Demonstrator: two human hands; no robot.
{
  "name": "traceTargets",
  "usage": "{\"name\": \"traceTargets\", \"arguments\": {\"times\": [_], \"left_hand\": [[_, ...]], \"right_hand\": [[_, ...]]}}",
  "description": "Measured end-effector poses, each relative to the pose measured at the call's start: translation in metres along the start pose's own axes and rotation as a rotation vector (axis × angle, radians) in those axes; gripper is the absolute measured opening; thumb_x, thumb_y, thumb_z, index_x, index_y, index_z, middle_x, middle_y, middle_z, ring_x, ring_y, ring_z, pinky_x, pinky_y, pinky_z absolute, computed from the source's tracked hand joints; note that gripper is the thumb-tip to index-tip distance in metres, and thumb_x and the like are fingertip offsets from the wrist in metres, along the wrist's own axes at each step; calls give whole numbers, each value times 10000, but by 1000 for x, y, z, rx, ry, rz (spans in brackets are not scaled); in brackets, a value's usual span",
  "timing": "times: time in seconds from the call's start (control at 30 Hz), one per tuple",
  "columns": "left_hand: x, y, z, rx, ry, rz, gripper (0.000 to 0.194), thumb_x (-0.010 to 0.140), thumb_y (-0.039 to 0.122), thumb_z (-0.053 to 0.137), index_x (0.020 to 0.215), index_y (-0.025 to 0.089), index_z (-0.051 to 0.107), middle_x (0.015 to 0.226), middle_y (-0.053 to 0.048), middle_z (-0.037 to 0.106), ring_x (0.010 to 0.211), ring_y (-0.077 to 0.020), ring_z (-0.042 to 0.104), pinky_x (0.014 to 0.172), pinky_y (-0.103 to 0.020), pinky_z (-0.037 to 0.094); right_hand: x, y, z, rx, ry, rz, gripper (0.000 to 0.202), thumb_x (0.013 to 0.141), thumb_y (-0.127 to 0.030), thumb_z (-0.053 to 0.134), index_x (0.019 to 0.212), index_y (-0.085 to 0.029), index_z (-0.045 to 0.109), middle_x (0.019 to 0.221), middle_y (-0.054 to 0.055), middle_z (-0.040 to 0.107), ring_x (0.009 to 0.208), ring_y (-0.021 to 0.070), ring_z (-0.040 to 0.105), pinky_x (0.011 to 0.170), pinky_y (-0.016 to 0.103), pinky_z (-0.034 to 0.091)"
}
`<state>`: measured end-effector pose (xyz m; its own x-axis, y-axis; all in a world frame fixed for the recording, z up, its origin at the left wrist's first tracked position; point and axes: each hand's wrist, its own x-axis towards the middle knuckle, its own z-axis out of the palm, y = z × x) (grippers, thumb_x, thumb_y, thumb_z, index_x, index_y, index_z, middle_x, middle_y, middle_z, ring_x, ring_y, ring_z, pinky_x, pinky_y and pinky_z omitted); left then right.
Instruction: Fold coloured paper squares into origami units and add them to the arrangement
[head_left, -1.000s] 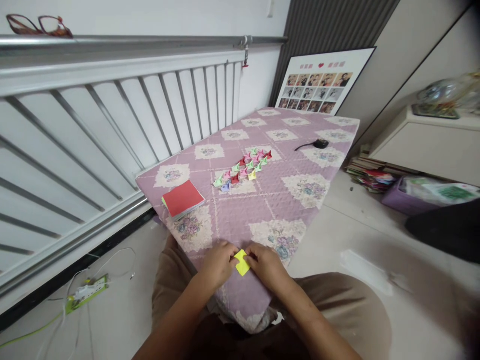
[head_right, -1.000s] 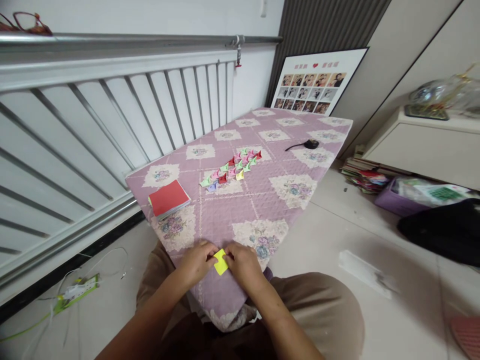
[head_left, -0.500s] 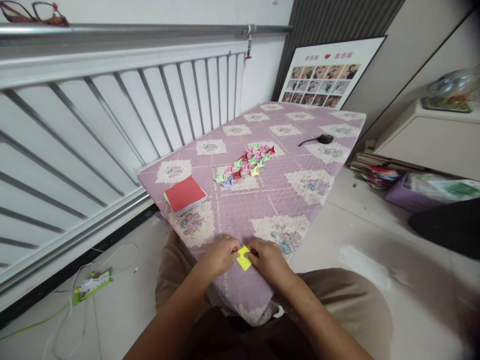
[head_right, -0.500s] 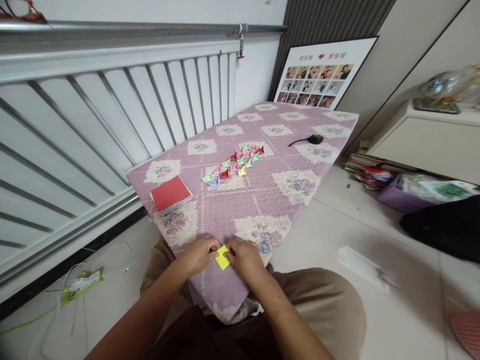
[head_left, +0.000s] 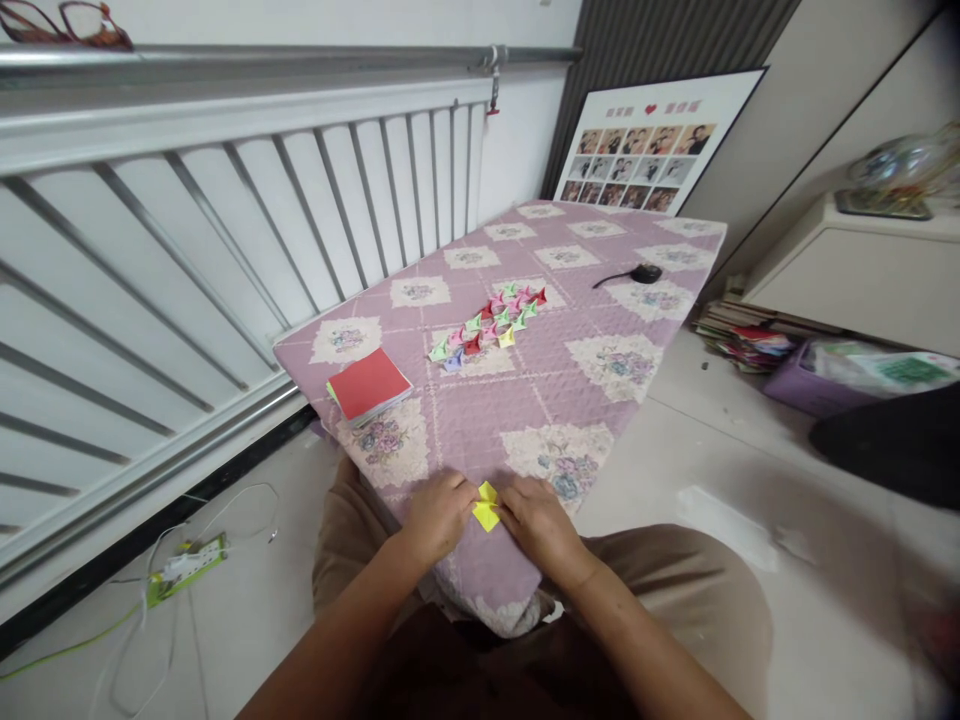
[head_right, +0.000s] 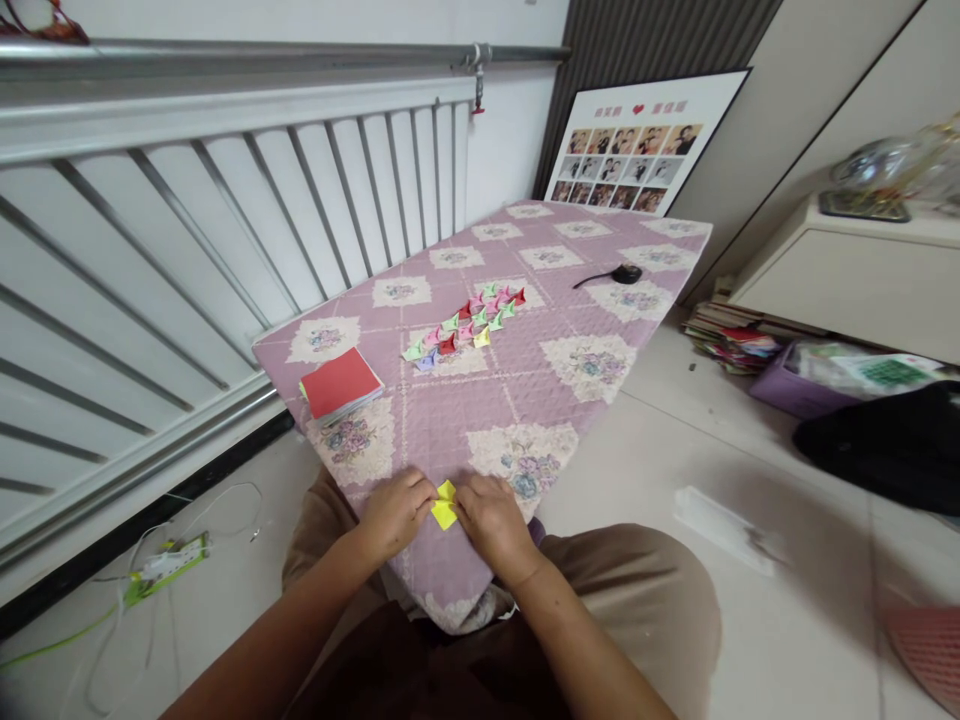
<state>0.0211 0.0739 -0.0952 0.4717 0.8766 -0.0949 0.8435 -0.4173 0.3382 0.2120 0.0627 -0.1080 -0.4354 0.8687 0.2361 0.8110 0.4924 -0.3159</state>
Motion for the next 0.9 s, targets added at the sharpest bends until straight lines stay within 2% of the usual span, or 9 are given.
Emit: {"name": "traceTargets", "arguments": {"times": [0.17,0.5,0.77,0.9], "left_hand": [[-6,-2,3,43,27,46,211,928,205,433,1020,236,621,1012,-42,578,950,-189,520,816,-297,411],[-8,-6,4,57,-1,110,253,939,193,411,1042,221,640,1051,-61,577,957,-194,514,841,-320,420],[-14,-4,-4,118,-28,170,238,940,211,429,1044,234,642,1030,-51,592,970,-207,491,843,-330,403],[-23,0,-10,126,-58,183,262,939,216,438,1143,256,598,1062,-57,587,984,-217,485,849,-337,384]], "right_hand": [[-4,-4,2,-23,40,-50,212,928,-232,460,794,-187,619,776,53,581,767,190,509,726,313,369],[-9,-2,-3,9,-32,-112,266,934,-222,434,790,-180,654,830,60,605,812,191,519,783,309,402],[-15,-1,-5,73,-105,-90,281,940,-239,417,929,-214,696,917,63,644,895,214,532,859,342,411],[-21,1,-5,56,-91,-114,264,936,-233,438,1049,-233,677,999,54,655,935,211,539,881,354,409]]}}
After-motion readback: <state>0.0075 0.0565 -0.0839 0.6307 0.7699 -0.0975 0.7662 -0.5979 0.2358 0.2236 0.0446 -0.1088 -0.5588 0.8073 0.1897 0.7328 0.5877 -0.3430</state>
